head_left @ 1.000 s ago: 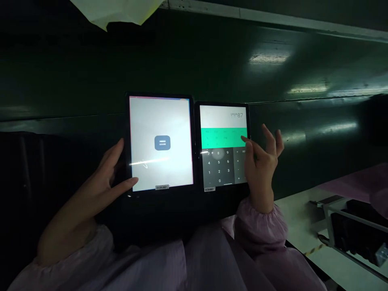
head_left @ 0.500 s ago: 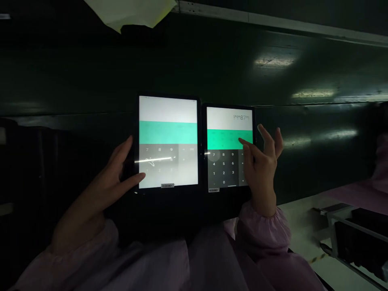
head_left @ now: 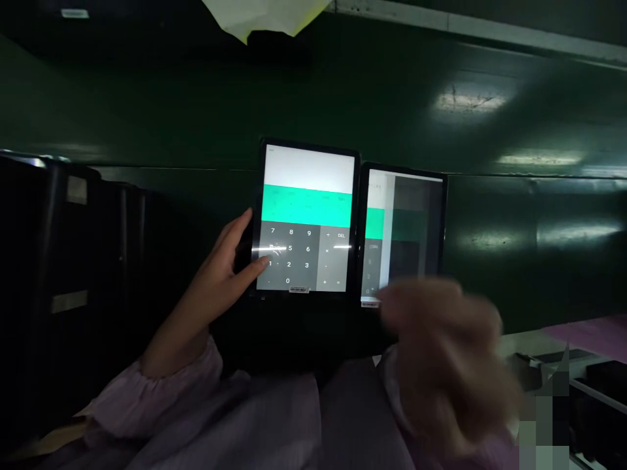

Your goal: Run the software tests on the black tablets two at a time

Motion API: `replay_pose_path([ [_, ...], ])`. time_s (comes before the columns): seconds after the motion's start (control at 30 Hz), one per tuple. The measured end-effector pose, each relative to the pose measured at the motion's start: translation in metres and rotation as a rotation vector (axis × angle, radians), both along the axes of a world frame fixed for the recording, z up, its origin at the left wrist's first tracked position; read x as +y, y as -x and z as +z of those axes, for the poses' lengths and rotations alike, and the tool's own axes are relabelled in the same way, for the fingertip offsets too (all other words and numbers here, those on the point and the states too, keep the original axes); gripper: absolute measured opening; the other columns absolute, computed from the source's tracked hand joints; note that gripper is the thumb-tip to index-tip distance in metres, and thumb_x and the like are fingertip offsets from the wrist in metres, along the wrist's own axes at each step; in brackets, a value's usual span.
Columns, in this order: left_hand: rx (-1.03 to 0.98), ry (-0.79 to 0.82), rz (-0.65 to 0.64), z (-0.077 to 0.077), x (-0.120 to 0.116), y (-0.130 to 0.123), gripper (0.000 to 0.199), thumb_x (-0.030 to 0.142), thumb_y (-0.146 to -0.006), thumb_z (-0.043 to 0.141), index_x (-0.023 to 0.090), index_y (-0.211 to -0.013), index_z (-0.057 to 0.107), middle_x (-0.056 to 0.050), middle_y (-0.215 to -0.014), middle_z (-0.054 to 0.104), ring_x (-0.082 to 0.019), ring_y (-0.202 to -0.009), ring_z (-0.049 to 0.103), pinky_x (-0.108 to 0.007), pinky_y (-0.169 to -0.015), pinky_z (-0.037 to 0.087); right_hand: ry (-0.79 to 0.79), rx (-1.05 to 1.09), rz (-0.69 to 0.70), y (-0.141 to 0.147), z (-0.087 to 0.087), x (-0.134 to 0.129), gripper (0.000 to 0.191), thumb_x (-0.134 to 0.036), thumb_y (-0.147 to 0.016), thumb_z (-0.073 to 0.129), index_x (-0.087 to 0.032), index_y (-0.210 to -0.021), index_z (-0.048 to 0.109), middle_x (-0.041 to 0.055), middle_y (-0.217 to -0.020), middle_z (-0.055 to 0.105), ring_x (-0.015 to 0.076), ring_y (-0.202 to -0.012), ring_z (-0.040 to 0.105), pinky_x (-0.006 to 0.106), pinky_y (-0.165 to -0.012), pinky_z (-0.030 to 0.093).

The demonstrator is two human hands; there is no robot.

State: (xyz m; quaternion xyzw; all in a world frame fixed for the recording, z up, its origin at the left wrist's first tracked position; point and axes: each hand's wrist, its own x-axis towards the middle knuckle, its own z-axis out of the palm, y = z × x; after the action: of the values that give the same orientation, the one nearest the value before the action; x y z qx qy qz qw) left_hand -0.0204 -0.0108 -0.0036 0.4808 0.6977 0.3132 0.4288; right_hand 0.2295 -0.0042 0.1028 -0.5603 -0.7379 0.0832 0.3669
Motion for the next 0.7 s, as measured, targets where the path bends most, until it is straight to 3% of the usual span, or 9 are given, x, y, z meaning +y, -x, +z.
replay_pose_path([
  [0.03, -0.015, -0.003, 0.010, 0.000, 0.000, -0.001, 0.085, 0.061, -0.088, 0.070, 0.028, -0.162, 0.044, -0.012, -0.176, 0.036, -0.036, -0.159, 0.037, -0.057, -0.128, 0.032, -0.023, -0.014, 0.012, 0.001, -0.009, 0.011, 0.048, -0.026, -0.108, 0.041, -0.021, -0.082, 0.081, 0.0030, -0.080, 0.077, 0.0218, -0.088, 0.080, 0.037, -0.081, 0.072],
  [0.07, -0.037, -0.001, 0.022, 0.001, 0.000, -0.003, 0.085, 0.059, -0.087, 0.070, 0.027, -0.162, 0.044, -0.012, -0.175, 0.038, -0.036, -0.159, 0.038, -0.056, -0.129, 0.031, -0.012, -0.051, 0.047, 0.002, -0.021, 0.022, 0.039, -0.027, -0.108, 0.048, -0.019, -0.095, 0.084, 0.0083, -0.102, 0.080, 0.0284, -0.114, 0.076, 0.045, -0.093, 0.070],
  [0.1, -0.065, 0.009, 0.033, 0.003, 0.000, -0.004, 0.085, 0.056, -0.087, 0.071, 0.027, -0.162, 0.044, -0.012, -0.174, 0.039, -0.035, -0.159, 0.038, -0.055, -0.129, 0.031, 0.026, -0.104, 0.089, 0.003, -0.032, 0.031, 0.032, -0.027, -0.107, 0.052, -0.019, -0.107, 0.083, 0.0122, -0.124, 0.077, 0.0351, -0.137, 0.064, 0.055, -0.106, 0.063],
  [0.17, -0.128, 0.042, 0.053, 0.006, -0.001, -0.006, 0.084, 0.053, -0.089, 0.071, 0.028, -0.164, 0.041, -0.011, -0.173, 0.041, -0.035, -0.158, 0.040, -0.055, -0.129, 0.032, 0.087, -0.193, 0.106, 0.010, -0.055, 0.043, 0.031, -0.025, -0.108, 0.051, -0.022, -0.121, 0.079, 0.0143, -0.152, 0.062, 0.0419, -0.160, 0.035, 0.072, -0.121, 0.043],
  [0.27, -0.209, 0.079, 0.084, 0.011, -0.002, -0.007, 0.081, 0.051, -0.091, 0.070, 0.031, -0.164, 0.041, -0.010, -0.171, 0.045, -0.034, -0.156, 0.044, -0.055, -0.127, 0.036, 0.158, -0.248, 0.123, 0.023, -0.077, 0.048, 0.035, -0.022, -0.110, 0.046, -0.028, -0.131, 0.072, 0.0087, -0.167, 0.046, 0.0408, -0.167, 0.014, 0.078, -0.128, 0.025],
  [0.37, -0.262, 0.099, 0.116, 0.011, -0.003, -0.007, 0.078, 0.052, -0.090, 0.073, 0.032, -0.161, 0.046, -0.010, -0.169, 0.047, -0.035, -0.154, 0.046, -0.056, -0.125, 0.039, 0.157, -0.262, 0.117, 0.031, -0.081, 0.052, 0.037, -0.020, -0.109, 0.044, -0.030, -0.132, 0.071, 0.0058, -0.169, 0.045, 0.0396, -0.168, 0.007, 0.078, -0.129, 0.024],
  [0.5, -0.298, 0.067, 0.193, 0.008, -0.002, -0.007, 0.069, 0.052, -0.089, 0.074, 0.031, -0.152, 0.057, -0.009, -0.167, 0.052, -0.035, -0.153, 0.048, -0.055, -0.125, 0.040, 0.115, -0.232, 0.045, 0.030, -0.076, 0.058, 0.036, -0.017, -0.107, 0.044, -0.024, -0.122, 0.076, 0.0090, -0.164, 0.051, 0.0414, -0.167, 0.012, 0.078, -0.128, 0.024],
  [0.7, -0.239, -0.025, 0.264, 0.000, 0.003, -0.004, 0.046, 0.047, -0.089, 0.075, 0.034, -0.133, 0.072, -0.003, -0.161, 0.058, -0.031, -0.157, 0.042, -0.047, -0.126, 0.043, 0.118, -0.256, 0.110, 0.026, -0.077, 0.059, 0.034, -0.017, -0.106, 0.049, -0.022, -0.126, 0.076, 0.0109, -0.165, 0.051, 0.0432, -0.166, 0.011, 0.076, -0.128, 0.026],
])
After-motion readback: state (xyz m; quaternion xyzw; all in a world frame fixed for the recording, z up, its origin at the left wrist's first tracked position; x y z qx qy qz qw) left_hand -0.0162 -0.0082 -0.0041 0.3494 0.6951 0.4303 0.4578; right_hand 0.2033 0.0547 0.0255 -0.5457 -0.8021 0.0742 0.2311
